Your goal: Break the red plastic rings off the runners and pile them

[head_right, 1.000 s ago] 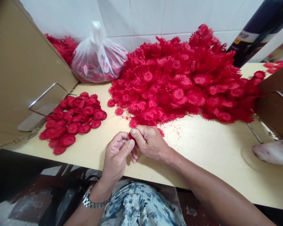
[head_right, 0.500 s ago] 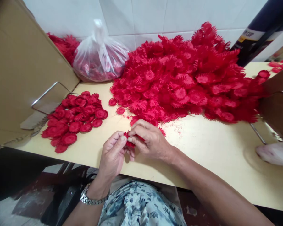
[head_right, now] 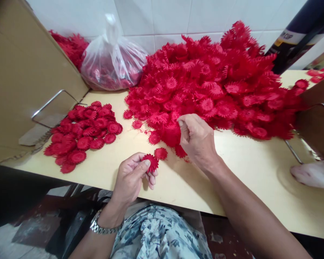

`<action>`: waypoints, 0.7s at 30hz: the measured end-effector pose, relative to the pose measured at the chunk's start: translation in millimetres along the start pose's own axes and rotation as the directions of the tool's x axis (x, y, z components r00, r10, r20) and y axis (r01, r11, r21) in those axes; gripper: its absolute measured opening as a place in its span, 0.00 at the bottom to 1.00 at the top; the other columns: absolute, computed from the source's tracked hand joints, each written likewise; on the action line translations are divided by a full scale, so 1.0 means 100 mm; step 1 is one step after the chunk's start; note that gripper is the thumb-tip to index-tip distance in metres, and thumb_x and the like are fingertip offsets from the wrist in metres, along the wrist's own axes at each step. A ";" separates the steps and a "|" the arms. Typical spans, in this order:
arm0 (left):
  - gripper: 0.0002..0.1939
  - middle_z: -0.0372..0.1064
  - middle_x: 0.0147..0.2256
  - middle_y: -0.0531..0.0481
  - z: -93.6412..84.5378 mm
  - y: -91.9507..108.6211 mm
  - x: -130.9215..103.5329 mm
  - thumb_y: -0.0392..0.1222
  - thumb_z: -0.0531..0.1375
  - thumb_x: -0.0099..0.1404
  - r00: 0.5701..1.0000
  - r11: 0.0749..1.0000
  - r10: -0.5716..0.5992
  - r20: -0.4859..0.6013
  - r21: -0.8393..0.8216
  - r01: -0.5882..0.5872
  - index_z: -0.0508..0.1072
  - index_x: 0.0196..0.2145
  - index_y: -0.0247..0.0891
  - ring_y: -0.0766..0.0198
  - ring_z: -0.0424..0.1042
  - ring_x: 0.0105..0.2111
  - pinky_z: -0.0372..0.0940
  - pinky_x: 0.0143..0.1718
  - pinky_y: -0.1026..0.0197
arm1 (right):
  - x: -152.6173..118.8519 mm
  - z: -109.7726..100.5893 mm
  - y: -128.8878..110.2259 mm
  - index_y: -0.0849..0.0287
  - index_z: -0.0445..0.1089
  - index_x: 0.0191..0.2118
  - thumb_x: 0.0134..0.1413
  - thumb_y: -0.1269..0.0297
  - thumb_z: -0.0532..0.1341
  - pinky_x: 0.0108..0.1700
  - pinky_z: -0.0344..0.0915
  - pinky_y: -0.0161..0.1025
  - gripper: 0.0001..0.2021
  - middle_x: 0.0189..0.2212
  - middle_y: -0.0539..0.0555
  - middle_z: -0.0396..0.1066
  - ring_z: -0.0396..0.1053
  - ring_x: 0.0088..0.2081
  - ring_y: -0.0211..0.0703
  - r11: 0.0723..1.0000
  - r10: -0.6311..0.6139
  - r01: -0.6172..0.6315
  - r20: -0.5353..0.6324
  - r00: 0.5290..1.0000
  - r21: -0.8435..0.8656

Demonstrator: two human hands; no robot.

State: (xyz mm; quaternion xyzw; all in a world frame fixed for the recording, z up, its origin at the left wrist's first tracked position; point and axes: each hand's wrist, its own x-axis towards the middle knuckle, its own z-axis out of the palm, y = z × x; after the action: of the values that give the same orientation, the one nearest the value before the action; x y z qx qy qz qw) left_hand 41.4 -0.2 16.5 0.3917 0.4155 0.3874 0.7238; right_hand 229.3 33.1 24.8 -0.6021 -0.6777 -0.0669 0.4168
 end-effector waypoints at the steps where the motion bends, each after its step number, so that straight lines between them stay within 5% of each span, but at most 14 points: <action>1: 0.10 0.67 0.19 0.54 -0.01 0.01 0.00 0.45 0.60 0.57 1.000 1.000 -0.003 -0.013 -0.026 0.002 0.66 0.27 0.35 0.71 0.64 0.14 0.62 0.13 0.69 | 0.01 -0.01 0.04 0.56 0.68 0.33 0.56 0.70 0.54 0.33 0.62 0.41 0.06 0.30 0.55 0.69 0.66 0.31 0.43 0.998 -0.032 0.032 0.002 0.999 -0.055; 4: 0.10 0.68 0.19 0.53 -0.02 0.03 0.03 0.44 0.59 0.56 0.999 0.997 -0.013 -0.044 -0.075 0.010 0.66 0.27 0.35 0.70 0.64 0.14 0.61 0.13 0.68 | 0.02 -0.02 0.01 0.56 0.70 0.37 0.56 0.67 0.55 0.41 0.62 0.47 0.07 0.38 0.58 0.70 0.66 0.41 0.49 0.993 -0.104 0.103 -0.007 0.995 -0.058; 7: 0.10 0.68 0.19 0.53 -0.02 0.01 0.05 0.45 0.59 0.57 0.998 0.998 -0.008 -0.067 -0.067 0.004 0.66 0.26 0.34 0.70 0.65 0.14 0.62 0.14 0.69 | -0.03 -0.02 -0.18 0.59 0.69 0.38 0.56 0.66 0.57 0.39 0.64 0.43 0.06 0.35 0.58 0.69 0.67 0.39 0.46 0.963 -0.139 0.109 0.109 0.984 0.245; 10: 0.12 0.66 0.18 0.55 -0.02 -0.02 0.05 0.47 0.58 0.60 0.997 0.999 0.046 -0.062 -0.017 -0.047 0.68 0.28 0.34 0.70 0.66 0.14 0.63 0.15 0.69 | -0.10 0.00 -0.36 0.60 0.68 0.35 0.52 0.64 0.62 0.32 0.63 0.36 0.07 0.29 0.53 0.68 0.66 0.31 0.39 0.870 -0.165 -0.049 0.383 0.909 0.491; 13: 0.13 0.66 0.19 0.55 -0.02 -0.05 0.03 0.49 0.57 0.61 0.996 0.997 0.077 -0.041 0.015 -0.077 0.69 0.30 0.34 0.70 0.67 0.16 0.64 0.16 0.68 | -0.14 0.05 -0.43 0.60 0.66 0.31 0.51 0.66 0.62 0.28 0.61 0.31 0.05 0.25 0.48 0.66 0.64 0.27 0.34 0.812 -0.104 -0.259 0.567 0.817 0.522; 21: 0.15 0.66 0.18 0.55 0.01 -0.04 0.00 0.51 0.56 0.62 0.987 0.977 0.146 -0.072 0.164 -0.132 0.70 0.32 0.35 0.68 0.68 0.16 0.66 0.19 0.66 | -0.17 0.09 -0.42 0.61 0.65 0.27 0.51 0.67 0.61 0.26 0.60 0.31 0.05 0.22 0.47 0.65 0.63 0.24 0.33 0.678 0.039 -0.475 0.618 0.785 0.561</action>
State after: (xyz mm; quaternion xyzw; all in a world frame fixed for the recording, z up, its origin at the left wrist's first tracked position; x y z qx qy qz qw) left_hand 43.2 -1.5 13.4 0.4599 0.4464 0.4187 0.6434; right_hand 187.0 13.8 25.4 -0.4871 -0.6458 0.4325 0.3982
